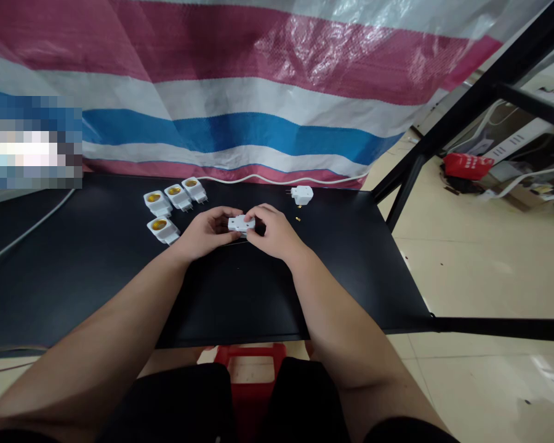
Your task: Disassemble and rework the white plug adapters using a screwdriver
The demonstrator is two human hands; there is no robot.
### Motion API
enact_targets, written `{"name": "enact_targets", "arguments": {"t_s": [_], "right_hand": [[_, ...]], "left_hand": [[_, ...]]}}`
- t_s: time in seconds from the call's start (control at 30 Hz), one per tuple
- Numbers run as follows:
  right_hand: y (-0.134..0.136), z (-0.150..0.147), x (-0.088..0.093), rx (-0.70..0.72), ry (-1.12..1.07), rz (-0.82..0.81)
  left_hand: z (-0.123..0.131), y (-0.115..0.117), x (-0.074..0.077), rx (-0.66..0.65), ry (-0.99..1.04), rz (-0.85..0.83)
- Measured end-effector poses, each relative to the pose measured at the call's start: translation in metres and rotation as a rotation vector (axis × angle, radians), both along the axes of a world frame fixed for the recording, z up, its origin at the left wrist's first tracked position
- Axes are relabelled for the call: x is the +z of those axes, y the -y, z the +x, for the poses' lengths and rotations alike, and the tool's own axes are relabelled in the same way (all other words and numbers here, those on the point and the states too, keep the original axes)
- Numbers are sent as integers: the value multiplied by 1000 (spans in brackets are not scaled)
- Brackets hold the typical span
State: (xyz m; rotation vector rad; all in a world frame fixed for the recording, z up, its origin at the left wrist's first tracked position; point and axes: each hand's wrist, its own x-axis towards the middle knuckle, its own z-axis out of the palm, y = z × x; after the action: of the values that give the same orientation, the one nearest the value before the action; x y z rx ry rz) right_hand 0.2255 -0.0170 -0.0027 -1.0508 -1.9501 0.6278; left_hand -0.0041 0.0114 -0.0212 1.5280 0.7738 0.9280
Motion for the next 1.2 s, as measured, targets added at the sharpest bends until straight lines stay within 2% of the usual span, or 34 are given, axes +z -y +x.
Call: {"name": "enact_targets", "arguments": {"t_s": [1.2], "right_hand": [[4,2,5,15,4,-14]], "left_hand": [[2,-1,1,7,29,-57]]}}
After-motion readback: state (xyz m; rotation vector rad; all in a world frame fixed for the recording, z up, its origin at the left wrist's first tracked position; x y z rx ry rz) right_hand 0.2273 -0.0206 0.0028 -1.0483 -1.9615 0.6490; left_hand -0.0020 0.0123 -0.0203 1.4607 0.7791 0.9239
